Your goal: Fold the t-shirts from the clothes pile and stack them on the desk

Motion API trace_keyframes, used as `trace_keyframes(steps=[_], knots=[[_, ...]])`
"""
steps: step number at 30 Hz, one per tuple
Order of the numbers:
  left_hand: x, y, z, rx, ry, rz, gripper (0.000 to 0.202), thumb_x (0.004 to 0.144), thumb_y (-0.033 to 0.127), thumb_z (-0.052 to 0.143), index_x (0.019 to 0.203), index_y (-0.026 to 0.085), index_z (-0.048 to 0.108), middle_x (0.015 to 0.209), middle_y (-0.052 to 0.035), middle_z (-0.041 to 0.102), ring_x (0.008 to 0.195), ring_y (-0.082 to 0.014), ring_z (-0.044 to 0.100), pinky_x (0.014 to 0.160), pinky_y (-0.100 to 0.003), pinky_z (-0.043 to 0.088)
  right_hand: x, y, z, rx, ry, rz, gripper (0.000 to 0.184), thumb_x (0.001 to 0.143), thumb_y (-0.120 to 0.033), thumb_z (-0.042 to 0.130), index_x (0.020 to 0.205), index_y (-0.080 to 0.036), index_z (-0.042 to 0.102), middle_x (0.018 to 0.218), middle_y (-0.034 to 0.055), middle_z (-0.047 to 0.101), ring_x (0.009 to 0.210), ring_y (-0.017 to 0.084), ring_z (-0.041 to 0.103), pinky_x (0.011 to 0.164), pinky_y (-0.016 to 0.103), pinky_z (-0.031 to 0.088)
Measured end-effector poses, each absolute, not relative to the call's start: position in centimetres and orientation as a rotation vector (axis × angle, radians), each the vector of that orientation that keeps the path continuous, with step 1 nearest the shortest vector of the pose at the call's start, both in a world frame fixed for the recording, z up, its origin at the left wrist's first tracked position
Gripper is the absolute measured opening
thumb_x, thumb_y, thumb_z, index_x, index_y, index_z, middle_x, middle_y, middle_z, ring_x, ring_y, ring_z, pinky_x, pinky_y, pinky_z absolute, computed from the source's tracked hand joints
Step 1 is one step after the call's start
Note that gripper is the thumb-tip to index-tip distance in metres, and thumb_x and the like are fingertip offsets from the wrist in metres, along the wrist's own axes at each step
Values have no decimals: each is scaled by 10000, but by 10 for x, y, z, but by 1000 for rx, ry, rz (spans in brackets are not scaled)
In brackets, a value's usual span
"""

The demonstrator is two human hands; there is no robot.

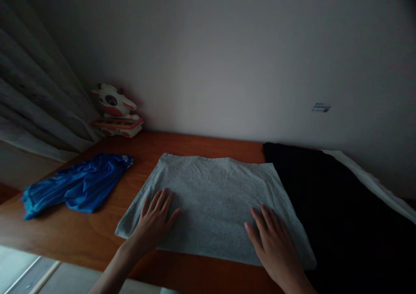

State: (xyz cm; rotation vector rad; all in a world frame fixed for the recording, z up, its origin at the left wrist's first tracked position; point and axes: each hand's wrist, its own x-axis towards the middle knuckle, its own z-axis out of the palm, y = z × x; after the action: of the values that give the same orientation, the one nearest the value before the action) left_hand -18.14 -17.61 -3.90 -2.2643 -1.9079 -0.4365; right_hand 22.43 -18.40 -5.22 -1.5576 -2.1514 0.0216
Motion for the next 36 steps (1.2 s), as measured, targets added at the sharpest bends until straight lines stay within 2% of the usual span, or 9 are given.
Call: trace_keyframes(steps=[3, 7, 9, 17, 20, 23, 28, 32, 36], knots=[[-152, -154, -35, -2282, -1895, -497, 661, 998, 587, 405, 1516, 180, 454, 1586, -209, 410, 1466, -401, 381, 1156, -646, 328, 195, -158, -28, -1616, -2119, 24, 539, 996, -594, 403, 1305, -245, 671, 1412, 179, 608, 1343, 427, 521, 1069, 672, 399], [-104, -122, -26, -2435, -1808, -510, 683, 1008, 592, 379, 1543, 169, 407, 1635, -195, 319, 1517, -381, 275, 1182, -578, 330, 150, -115, -8, -1538, -2216, 105, 618, 1027, -566, 344, 1469, -171, 519, 1603, 197, 382, 1475, 364, 367, 1166, 618, 310], [-89, -110, -26, -2473, -1837, -462, 697, 1003, 610, 369, 1531, 160, 431, 1635, -194, 319, 1518, -383, 271, 1203, -589, 285, 140, -99, -11, -1565, -2245, 146, 601, 1032, -536, 356, 1491, -173, 492, 1618, 183, 361, 1495, 355, 329, 1190, 608, 266], [-123, -62, -20, -2252, -2185, -256, 718, 1030, 561, 277, 1545, 73, 387, 1648, -212, 273, 1535, -350, 242, 1241, -534, 198, 168, -54, -24, -1528, -2284, 78, 491, 1047, -431, 315, 1351, -211, 632, 1416, 130, 616, 1300, 263, 573, 1106, 440, 416], [-152, -44, -14, -2085, -2311, -165, 698, 1032, 517, 281, 1541, 52, 385, 1641, -208, 289, 1535, -322, 254, 1252, -498, 179, 181, -33, -22, -1704, -2237, -58, 534, 1037, -441, 327, 1441, -174, 554, 1527, 158, 507, 1409, 301, 464, 1165, 504, 326], [-177, -33, -14, -1950, -2403, -183, 668, 1029, 500, 274, 1547, 94, 390, 1637, -183, 314, 1528, -324, 275, 1228, -552, 226, 196, -19, -27, -1918, -2226, -107, 588, 1030, -465, 334, 1498, -145, 489, 1594, 170, 413, 1481, 320, 358, 1202, 530, 233], [-207, -25, -18, -1992, -2382, -237, 645, 1017, 479, 313, 1518, 94, 440, 1608, -163, 390, 1494, -330, 351, 1225, -529, 261, 230, -11, -35, -1875, -2335, -38, 604, 1031, -502, 299, 1522, -190, 460, 1614, 122, 395, 1488, 260, 350, 1208, 451, 239], [-220, -20, -20, -2004, -2365, -344, 661, 1014, 454, 288, 1464, 8, 476, 1560, -202, 457, 1455, -309, 419, 1228, -431, 284, 257, -11, -41, -2127, -2072, -100, 642, 1025, -491, 288, 1495, -97, 475, 1605, 197, 381, 1496, 303, 324, 1204, 513, 221], [-224, -17, -23, -1886, -2441, -419, 724, 1002, 500, 265, 1439, -35, 483, 1540, -240, 465, 1444, -338, 425, 1212, -432, 309, 264, -13, -46, -2176, -1975, -76, 637, 1025, -491, 266, 1478, -104, 492, 1611, 196, 369, 1504, 297, 305, 1199, 550, 212]])
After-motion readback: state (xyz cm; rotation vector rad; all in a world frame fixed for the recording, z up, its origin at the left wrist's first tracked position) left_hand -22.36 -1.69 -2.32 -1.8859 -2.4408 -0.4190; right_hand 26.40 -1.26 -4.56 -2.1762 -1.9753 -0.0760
